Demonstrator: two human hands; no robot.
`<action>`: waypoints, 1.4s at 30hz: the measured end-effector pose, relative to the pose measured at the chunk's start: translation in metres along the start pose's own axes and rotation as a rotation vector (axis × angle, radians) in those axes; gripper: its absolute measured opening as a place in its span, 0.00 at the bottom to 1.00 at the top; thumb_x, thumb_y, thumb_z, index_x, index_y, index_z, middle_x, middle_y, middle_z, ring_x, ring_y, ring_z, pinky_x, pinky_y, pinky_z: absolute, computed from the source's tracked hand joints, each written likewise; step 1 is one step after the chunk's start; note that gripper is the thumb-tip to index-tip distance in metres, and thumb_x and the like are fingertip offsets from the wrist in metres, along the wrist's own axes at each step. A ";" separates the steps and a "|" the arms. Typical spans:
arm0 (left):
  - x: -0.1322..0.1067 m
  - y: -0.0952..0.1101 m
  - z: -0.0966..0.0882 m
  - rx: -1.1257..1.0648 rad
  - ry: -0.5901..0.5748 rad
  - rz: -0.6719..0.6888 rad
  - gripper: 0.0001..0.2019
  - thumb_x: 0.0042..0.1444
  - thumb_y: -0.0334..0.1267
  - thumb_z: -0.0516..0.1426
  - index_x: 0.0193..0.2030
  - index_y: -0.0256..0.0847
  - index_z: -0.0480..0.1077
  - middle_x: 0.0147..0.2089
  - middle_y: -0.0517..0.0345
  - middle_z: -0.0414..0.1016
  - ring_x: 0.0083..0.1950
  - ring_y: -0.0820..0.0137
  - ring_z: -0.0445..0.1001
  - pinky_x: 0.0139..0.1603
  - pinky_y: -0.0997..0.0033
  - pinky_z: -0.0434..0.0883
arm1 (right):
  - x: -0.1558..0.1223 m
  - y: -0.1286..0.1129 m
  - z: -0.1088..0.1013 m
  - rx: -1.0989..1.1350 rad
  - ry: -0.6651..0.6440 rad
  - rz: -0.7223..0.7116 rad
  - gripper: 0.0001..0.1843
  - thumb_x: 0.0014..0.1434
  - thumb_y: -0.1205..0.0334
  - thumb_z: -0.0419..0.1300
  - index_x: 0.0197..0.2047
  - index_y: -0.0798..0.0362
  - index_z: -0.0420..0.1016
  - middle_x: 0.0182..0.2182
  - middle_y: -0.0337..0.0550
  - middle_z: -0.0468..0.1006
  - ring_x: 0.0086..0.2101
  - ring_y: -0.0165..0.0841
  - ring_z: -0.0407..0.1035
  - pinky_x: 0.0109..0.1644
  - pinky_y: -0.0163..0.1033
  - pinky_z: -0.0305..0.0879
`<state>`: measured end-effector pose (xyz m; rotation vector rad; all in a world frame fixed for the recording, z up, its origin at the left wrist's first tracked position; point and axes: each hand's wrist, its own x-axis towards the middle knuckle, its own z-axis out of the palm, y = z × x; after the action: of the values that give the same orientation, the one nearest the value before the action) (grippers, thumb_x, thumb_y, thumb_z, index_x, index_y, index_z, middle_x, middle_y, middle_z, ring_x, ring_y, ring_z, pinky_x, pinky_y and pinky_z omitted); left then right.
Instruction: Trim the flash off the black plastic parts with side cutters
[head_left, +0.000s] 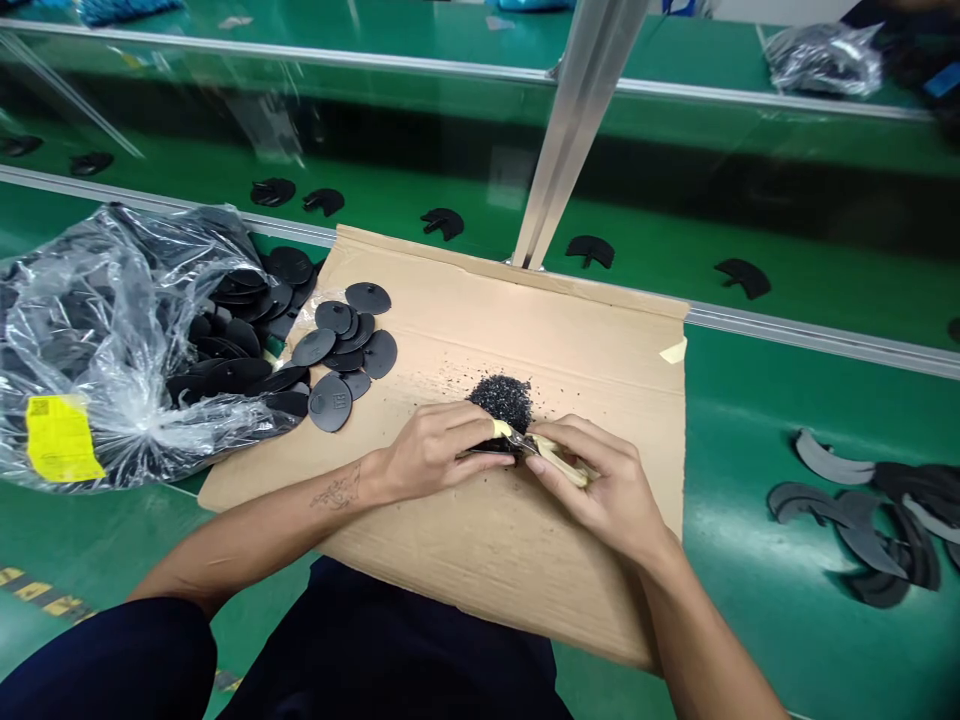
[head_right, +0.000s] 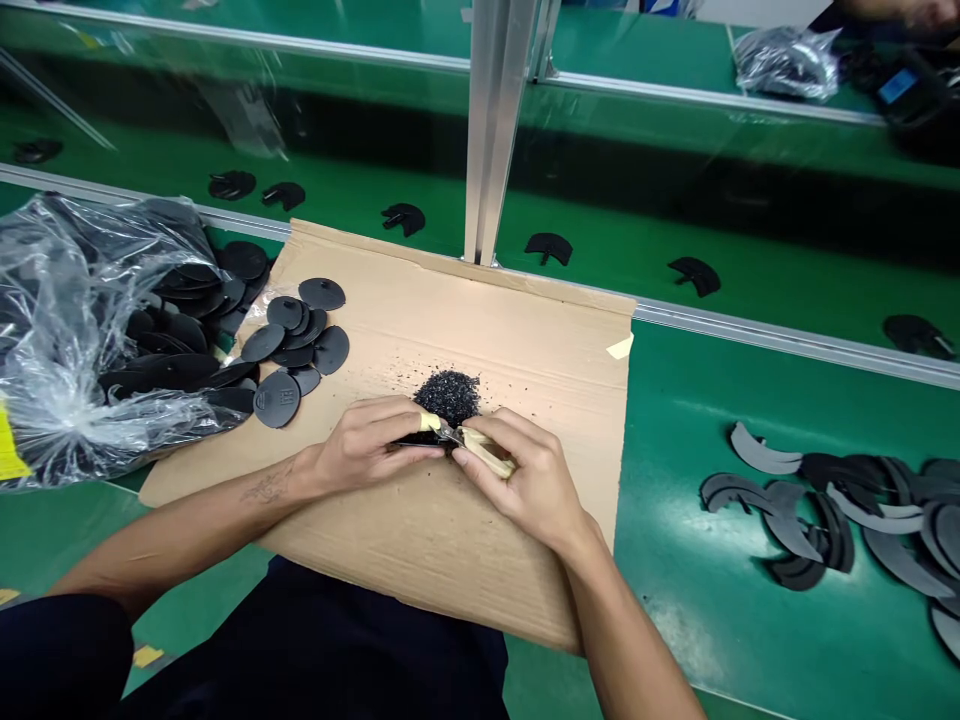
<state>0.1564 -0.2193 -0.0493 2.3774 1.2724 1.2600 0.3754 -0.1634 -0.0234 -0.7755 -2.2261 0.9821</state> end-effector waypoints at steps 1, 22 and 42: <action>0.000 0.000 0.000 0.018 0.002 0.005 0.09 0.62 0.39 0.63 0.42 0.34 0.74 0.38 0.49 0.81 0.37 0.68 0.79 0.38 0.69 0.77 | 0.000 0.000 0.000 0.004 0.002 -0.003 0.10 0.64 0.60 0.62 0.48 0.52 0.78 0.38 0.46 0.81 0.35 0.34 0.74 0.38 0.40 0.71; 0.002 0.001 -0.001 0.128 0.107 0.125 0.10 0.59 0.35 0.65 0.45 0.34 0.73 0.38 0.51 0.82 0.36 0.69 0.79 0.36 0.69 0.77 | 0.001 -0.005 -0.004 0.058 -0.018 0.034 0.10 0.65 0.58 0.61 0.48 0.51 0.78 0.38 0.46 0.81 0.35 0.34 0.74 0.38 0.40 0.71; 0.011 -0.003 -0.007 -0.796 0.120 -0.772 0.16 0.60 0.47 0.63 0.46 0.36 0.79 0.45 0.50 0.84 0.44 0.66 0.83 0.43 0.72 0.80 | 0.003 0.023 -0.018 -0.344 0.231 0.218 0.16 0.67 0.49 0.57 0.46 0.52 0.78 0.38 0.47 0.80 0.34 0.38 0.72 0.39 0.43 0.68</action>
<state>0.1527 -0.2106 -0.0397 1.1218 1.2051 1.2910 0.3922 -0.1403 -0.0299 -1.2396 -2.1622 0.5707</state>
